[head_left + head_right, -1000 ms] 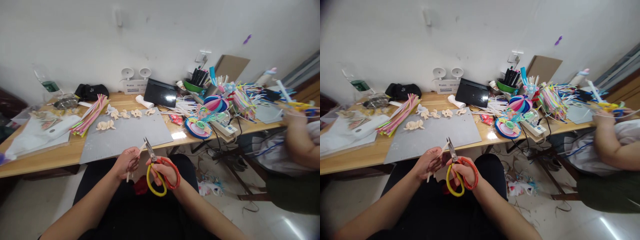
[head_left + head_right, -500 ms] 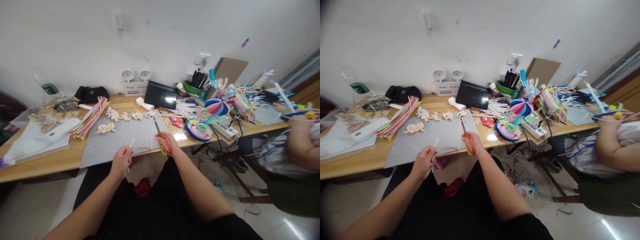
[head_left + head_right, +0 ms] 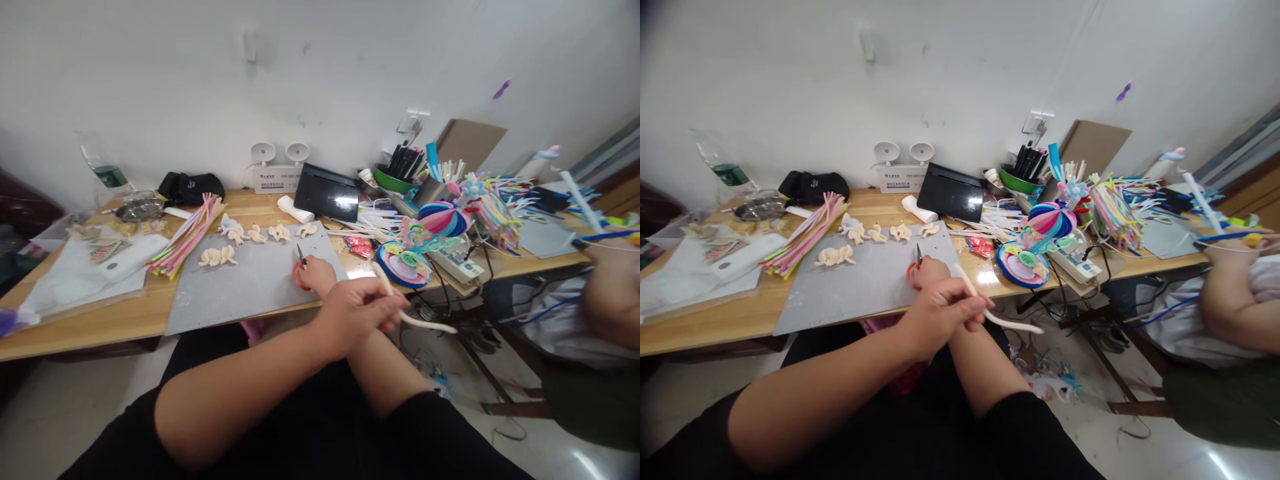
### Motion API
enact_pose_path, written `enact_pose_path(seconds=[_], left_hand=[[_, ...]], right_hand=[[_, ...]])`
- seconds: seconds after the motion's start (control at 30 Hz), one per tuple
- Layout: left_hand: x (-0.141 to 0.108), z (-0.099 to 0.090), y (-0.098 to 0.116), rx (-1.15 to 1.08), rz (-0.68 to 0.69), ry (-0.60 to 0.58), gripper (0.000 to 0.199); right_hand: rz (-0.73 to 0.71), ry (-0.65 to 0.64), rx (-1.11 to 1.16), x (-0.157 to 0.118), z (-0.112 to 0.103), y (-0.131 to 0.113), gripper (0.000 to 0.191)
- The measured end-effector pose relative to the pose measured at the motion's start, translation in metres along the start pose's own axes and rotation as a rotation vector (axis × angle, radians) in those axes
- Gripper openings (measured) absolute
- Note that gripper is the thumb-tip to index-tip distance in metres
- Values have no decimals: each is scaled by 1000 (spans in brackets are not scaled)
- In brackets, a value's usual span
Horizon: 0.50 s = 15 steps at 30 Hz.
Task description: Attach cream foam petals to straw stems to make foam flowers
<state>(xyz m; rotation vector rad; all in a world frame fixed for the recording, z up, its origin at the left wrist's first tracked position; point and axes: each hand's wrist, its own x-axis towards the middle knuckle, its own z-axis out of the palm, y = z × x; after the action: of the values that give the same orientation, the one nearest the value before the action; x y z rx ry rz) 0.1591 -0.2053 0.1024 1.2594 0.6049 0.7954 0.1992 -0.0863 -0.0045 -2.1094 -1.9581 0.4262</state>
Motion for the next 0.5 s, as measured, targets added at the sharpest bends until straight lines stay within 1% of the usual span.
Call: enact_pose_path(seconds=[0.1,0.2,0.27,0.37,0.43,0.5], left_hand=[[2,29,2,-308,-163,-188,27],[1,44,0,-450,-255,-294,27],[1,48,-2,-463,-282,-328,23],[-3,53,-11,-430,-303,-372,18],[-9,58,-22,-411,-330,-398,19],[-17,65,-36,-403,-378,-400,22]], right_hand=[[-12,48,-75,-4,8,-8,27],[-40,126,-138,-8,18,-11,28],[-62,173,-182,-10,23,-12,29],[-76,194,-208,-10,25,-10,31],[-88,180,-204,-10,22,-6,32],[-113,135,-194,-8,18,1,31]])
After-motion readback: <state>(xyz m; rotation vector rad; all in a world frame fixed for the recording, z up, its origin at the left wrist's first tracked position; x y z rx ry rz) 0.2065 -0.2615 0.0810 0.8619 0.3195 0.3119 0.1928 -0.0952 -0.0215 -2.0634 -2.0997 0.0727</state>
